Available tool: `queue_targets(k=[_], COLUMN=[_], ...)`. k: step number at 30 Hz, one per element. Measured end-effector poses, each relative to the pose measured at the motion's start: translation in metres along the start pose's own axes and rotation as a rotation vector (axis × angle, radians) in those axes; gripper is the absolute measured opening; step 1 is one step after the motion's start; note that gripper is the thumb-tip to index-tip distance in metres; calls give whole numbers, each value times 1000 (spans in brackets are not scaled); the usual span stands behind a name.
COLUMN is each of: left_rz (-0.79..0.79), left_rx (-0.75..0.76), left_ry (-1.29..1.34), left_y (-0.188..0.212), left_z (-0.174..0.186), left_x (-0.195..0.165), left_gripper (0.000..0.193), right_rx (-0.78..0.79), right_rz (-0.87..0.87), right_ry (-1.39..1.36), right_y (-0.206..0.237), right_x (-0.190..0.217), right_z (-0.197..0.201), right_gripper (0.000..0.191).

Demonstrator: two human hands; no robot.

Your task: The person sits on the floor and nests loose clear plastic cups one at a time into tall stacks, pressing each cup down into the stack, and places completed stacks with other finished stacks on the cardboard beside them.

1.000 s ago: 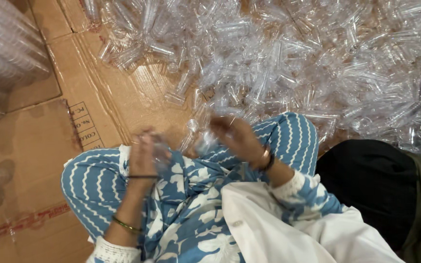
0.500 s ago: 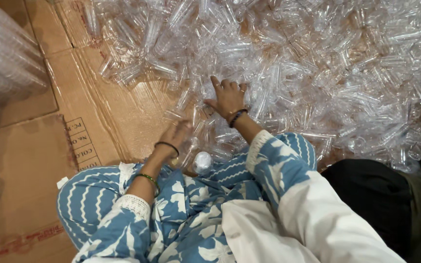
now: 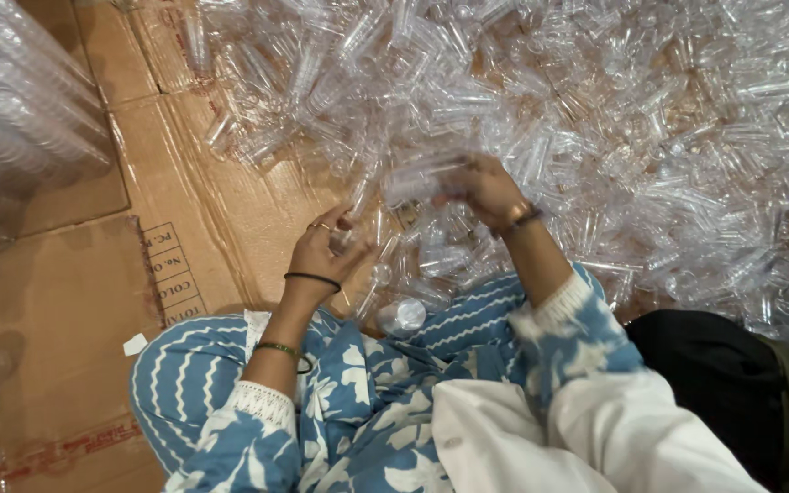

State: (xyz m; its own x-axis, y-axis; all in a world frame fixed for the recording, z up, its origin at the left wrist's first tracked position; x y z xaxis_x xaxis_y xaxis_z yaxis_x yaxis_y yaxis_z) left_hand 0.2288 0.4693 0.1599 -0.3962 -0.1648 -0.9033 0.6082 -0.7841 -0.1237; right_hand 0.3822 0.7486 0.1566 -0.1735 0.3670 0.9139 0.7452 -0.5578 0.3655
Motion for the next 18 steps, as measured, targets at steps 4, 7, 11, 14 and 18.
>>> queue_targets(k=[4, 7, 11, 14, 18], left_rz=[-171, -384, -37, 255, 522], left_rx=[120, 112, 63, 111, 218], left_ry=[-14, -71, 203, 489, 833], left_y=[19, 42, 65, 83, 106], left_z=[18, 20, 12, 3, -4], left_x=[-83, -127, -130, -117, -109], left_gripper=[72, 66, 55, 52, 49], right_rx=[340, 428, 247, 210, 199], right_rz=[10, 57, -7, 218, 423], right_ry=[-221, -306, -446, -379, -44], right_y=[92, 128, 155, 177, 194], right_x=[-1, 8, 17, 26, 24], right_z=[-21, -41, -69, -84, -87], right_gripper=[38, 39, 43, 42, 33])
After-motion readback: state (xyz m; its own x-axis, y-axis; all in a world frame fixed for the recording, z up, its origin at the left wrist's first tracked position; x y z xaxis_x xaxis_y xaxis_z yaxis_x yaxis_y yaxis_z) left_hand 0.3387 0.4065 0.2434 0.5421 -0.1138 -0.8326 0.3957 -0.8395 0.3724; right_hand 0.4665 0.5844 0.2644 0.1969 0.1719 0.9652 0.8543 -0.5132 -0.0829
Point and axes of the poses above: each hand's wrist, its own y-axis away from the middle knuckle, its own z-axis out of the back of the hand, x = y × z, the point moved 4 cm from there along -y, towards the middle knuckle, and after that the axes turned 1 degree about z, right-handed, at the moved point
